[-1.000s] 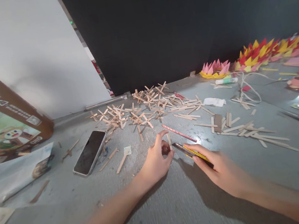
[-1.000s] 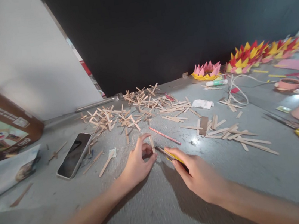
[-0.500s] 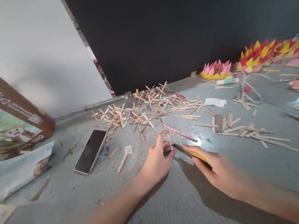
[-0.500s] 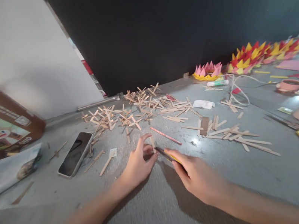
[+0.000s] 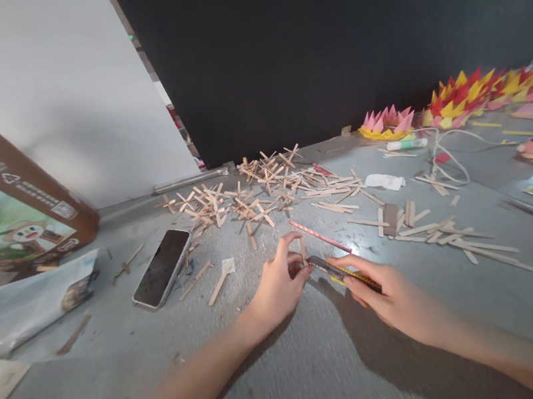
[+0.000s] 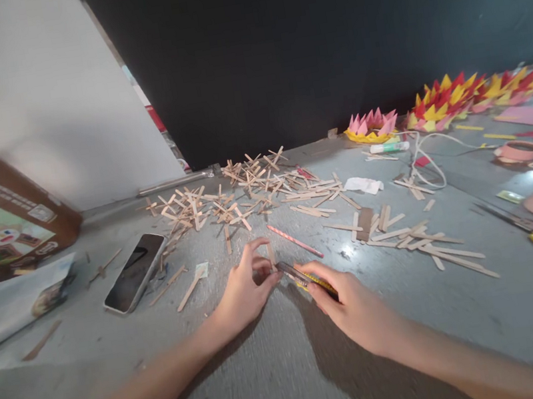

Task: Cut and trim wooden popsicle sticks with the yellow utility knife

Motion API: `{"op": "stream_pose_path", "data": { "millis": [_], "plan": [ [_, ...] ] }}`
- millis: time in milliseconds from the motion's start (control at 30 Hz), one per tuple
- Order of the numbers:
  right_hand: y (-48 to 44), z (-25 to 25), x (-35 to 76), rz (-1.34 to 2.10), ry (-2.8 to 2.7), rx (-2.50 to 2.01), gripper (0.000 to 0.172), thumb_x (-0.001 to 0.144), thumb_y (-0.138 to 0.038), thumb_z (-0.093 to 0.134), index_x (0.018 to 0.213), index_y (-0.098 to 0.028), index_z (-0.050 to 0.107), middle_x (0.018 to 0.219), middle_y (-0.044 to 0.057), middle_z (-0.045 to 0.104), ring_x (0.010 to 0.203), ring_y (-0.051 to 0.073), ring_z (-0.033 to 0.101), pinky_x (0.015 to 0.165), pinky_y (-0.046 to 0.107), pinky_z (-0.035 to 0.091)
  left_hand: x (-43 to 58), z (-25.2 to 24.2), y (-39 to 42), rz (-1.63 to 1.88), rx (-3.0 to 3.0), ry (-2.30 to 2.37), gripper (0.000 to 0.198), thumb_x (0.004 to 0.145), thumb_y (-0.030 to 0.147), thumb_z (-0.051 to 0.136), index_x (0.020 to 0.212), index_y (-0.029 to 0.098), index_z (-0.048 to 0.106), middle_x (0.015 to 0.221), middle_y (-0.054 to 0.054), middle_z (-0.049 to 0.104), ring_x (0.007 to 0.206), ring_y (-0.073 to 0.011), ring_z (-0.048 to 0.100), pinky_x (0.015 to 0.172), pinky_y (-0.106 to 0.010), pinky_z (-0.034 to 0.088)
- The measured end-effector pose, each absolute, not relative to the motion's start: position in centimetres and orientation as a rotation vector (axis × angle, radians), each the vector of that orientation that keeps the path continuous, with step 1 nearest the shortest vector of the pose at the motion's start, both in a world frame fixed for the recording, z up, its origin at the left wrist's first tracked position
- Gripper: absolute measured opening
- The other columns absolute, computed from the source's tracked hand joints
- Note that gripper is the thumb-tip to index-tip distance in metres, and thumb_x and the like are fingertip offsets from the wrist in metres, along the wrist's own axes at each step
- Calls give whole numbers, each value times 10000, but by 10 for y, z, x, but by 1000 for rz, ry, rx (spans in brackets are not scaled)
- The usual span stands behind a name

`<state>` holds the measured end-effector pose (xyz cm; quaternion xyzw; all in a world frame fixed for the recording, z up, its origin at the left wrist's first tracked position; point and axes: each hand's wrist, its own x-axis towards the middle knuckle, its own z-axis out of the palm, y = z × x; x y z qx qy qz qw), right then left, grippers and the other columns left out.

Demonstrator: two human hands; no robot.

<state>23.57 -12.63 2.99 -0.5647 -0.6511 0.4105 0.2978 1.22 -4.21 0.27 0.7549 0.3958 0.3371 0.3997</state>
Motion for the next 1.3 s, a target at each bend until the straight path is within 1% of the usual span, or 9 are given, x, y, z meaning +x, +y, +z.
{"op": "stream_pose_path", "data": {
  "millis": [100,200,300,433,533,667,733,1000,1300],
  "plan": [
    [-122,22,242,1417,-1529,-1442,514,1053,-527,484,1480,-242,516,729,-54,557,389,70,405,399,216,311,12,1,-41,865,1916,991,548,918,145,617,1414,263,416,817,56,688,768,-134,650,782,-246,477],
    [-120,19,245,1544,-1469,-1367,566,1037,-541,517,1513,-237,484,741,-57,559,376,60,391,387,212,294,12,0,-40,871,1916,996,566,890,101,602,1402,265,424,825,54,680,758,-129,642,764,-240,470],
    [-121,24,242,1317,-1610,-1425,506,1060,-512,482,1483,-238,537,728,-43,566,440,83,447,425,212,332,12,0,-41,868,1905,1004,542,913,144,614,1404,267,423,801,61,660,713,-128,611,739,-242,464],
    [-125,32,237,896,-1854,-1499,426,1077,-452,455,1424,-265,617,838,20,693,643,145,613,543,224,444,12,2,-41,853,1916,1040,544,933,200,636,1423,273,412,783,67,675,719,-137,614,756,-257,466],
    [-128,30,238,750,-1978,-1521,412,1089,-398,427,1449,-297,599,1010,43,777,688,155,679,593,237,503,13,2,-41,854,1950,1064,564,926,196,637,1436,259,404,769,64,683,726,-145,624,765,-266,467],
    [-123,19,247,413,-2153,-1507,423,1093,-307,398,1490,-291,544,1151,79,780,845,199,755,727,295,572,13,0,-40,888,1933,1107,584,920,177,617,1452,236,385,766,61,669,696,-140,609,725,-251,460],
    [-114,15,252,224,-2257,-1484,415,1087,-271,391,1475,-281,537,1218,105,741,983,246,745,808,361,588,12,-1,-39,915,1917,1141,581,918,164,604,1450,232,382,760,62,672,676,-137,602,713,-248,452],
    [-56,26,229,-46,-2443,-1152,369,1042,-155,485,1379,-247,601,1259,144,605,1162,302,620,973,499,565,12,-1,-37,963,1900,1094,618,877,136,627,1441,238,396,722,67,669,636,-137,605,669,-247,442],
    [-36,3,218,-148,-2441,-877,262,1026,-115,517,1169,-217,712,1113,115,639,1020,268,600,896,448,559,11,-8,-32,990,1752,1039,625,851,136,637,1418,214,386,682,85,604,616,-126,561,632,-234,430]
  ]
}}
